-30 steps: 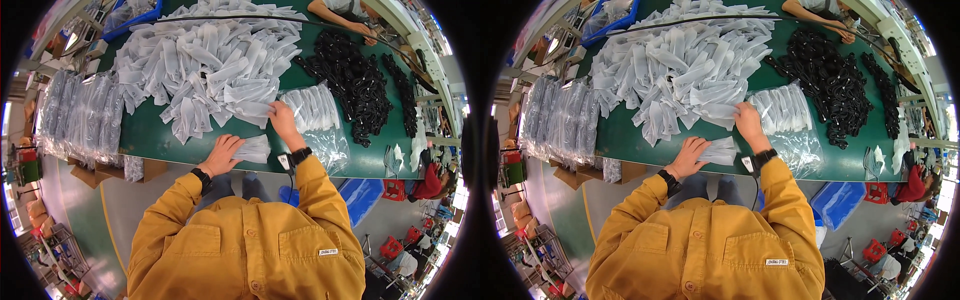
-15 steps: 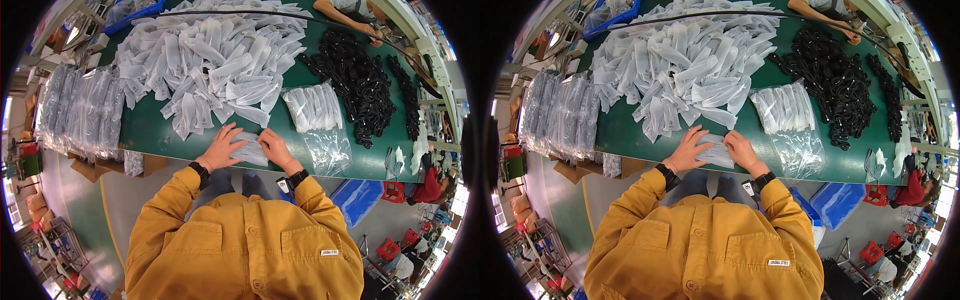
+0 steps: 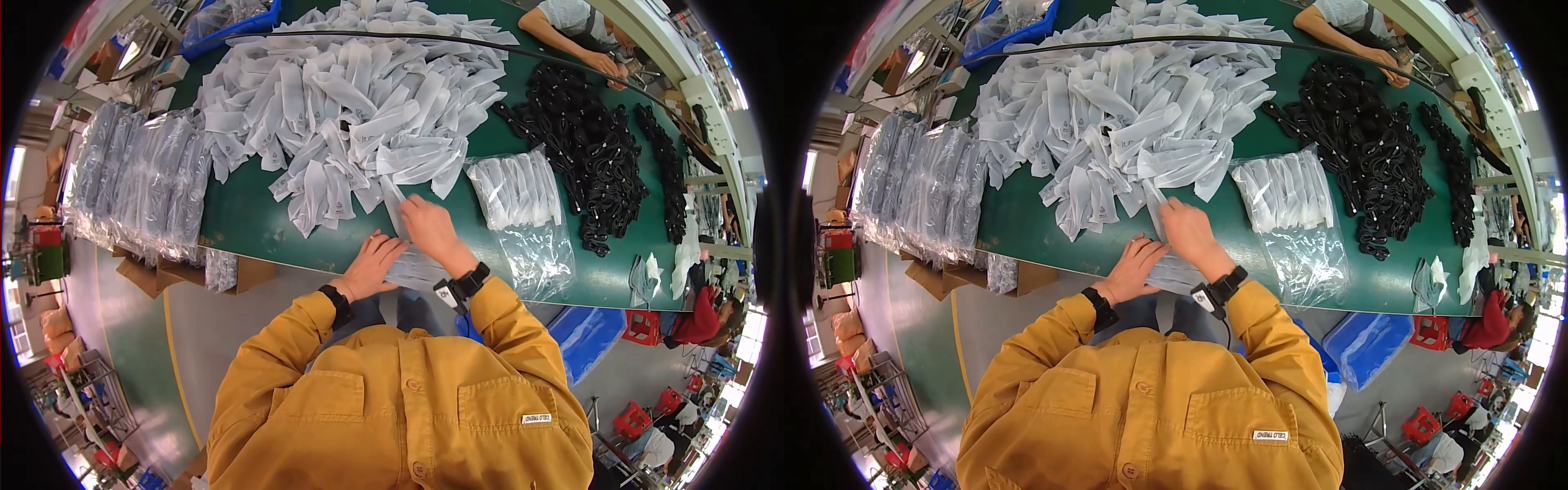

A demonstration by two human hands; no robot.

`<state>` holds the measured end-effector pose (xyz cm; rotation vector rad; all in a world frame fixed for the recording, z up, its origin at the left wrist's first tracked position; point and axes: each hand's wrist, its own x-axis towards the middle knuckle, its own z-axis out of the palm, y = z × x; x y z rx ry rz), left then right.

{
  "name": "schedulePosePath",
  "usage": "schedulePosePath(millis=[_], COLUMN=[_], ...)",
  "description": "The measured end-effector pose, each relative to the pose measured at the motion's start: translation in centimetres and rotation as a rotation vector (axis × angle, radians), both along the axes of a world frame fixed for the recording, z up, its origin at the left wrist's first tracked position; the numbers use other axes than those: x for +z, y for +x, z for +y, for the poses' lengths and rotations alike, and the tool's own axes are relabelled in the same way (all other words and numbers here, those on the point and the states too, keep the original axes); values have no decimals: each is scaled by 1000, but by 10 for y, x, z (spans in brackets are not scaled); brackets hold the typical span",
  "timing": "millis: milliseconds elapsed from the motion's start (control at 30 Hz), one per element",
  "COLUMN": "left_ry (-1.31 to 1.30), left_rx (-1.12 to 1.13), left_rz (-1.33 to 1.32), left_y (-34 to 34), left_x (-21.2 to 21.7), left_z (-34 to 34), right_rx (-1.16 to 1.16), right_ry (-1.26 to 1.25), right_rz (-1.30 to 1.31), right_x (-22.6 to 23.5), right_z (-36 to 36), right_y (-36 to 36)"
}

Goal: The person gathers white-wrapped items by hand, places them into a clear plastic bag, and sets the filled bag aside before repeating the process with a new bag.

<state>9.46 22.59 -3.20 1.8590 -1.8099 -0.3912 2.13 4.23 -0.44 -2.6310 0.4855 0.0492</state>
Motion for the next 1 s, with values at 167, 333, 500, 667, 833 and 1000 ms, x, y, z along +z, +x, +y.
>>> schedulePosePath(millis=[167,333,500,667,833,1000], left_ry=[-3,8,3,-93,-105,-14], left_rx=[24,16,45,140,72,8], left_rz=[16,69,132,124,127,176], left_y=[-4,-4,-6,3,20,20], left_x=[3,1,-1,19,12,-2], left_z=[0,7,11,-8,-24,-23], right_rx=[479,341,-58,-135,3,-126], right_ry=[-168,-92,199,253,147,-5], right_rz=[-270,-244,-358,-286,-319,-368], right_x=[10,-10,-16,-26,-26,7], right_z=[-27,-48,-45,-28,-30,-28], right_y=[35,19,-27,-54,-67,-82])
